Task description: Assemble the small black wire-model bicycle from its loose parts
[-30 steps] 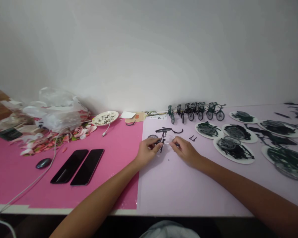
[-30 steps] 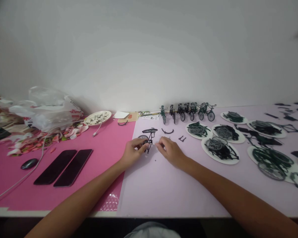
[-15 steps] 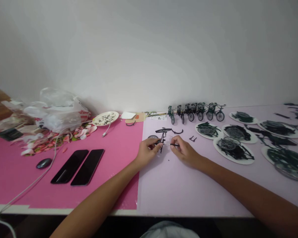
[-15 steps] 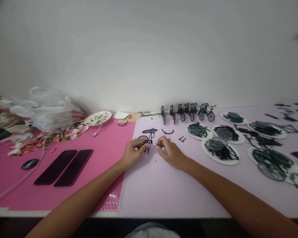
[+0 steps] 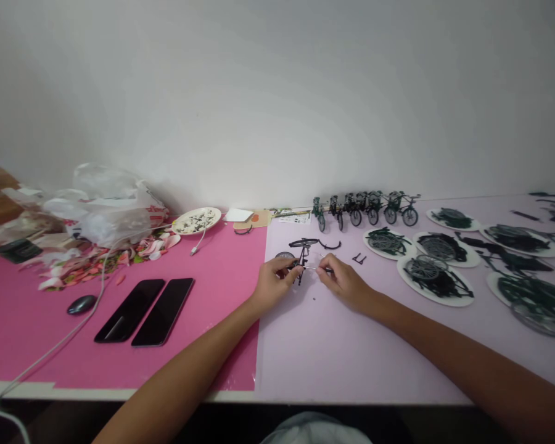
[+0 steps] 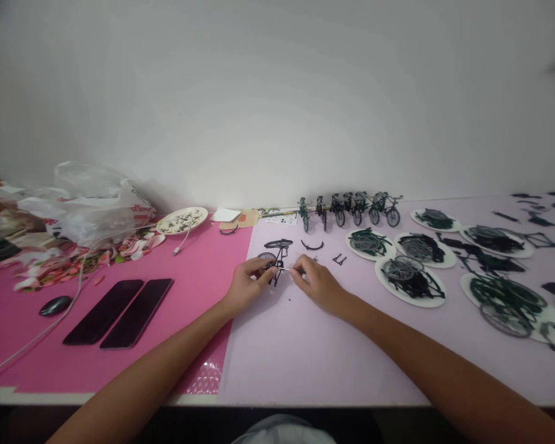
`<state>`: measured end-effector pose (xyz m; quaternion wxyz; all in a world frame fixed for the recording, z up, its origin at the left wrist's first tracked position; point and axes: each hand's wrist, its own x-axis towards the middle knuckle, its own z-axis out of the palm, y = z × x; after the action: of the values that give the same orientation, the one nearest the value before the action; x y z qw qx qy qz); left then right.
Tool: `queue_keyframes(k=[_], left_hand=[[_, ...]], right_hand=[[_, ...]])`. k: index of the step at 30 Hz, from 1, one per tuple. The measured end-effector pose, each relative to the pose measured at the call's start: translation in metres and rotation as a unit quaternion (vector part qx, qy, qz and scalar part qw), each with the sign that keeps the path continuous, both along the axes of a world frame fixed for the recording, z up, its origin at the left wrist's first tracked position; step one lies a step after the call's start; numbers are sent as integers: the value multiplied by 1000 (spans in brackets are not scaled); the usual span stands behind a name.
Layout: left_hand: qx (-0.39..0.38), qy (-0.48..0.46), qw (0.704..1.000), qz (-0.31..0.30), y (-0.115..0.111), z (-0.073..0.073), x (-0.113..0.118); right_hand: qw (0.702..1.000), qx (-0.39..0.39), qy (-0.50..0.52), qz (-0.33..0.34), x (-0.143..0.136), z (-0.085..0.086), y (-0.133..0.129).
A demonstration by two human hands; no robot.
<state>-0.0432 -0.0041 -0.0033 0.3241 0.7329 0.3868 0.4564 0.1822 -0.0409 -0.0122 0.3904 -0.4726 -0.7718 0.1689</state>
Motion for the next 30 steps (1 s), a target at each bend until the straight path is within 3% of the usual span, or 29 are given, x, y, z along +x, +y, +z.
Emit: queue_keyframes(k=[8, 18, 30], left_hand=[[9, 5, 1000, -14, 0, -1, 1], [37, -5, 999, 15, 0, 2, 2], [152, 89, 983, 40, 1, -2, -3]], right_hand=[[999, 52, -7, -15, -1, 0, 4], [997, 74, 3, -6, 2, -5, 10], [996, 80, -4, -50, -3, -13, 8]])
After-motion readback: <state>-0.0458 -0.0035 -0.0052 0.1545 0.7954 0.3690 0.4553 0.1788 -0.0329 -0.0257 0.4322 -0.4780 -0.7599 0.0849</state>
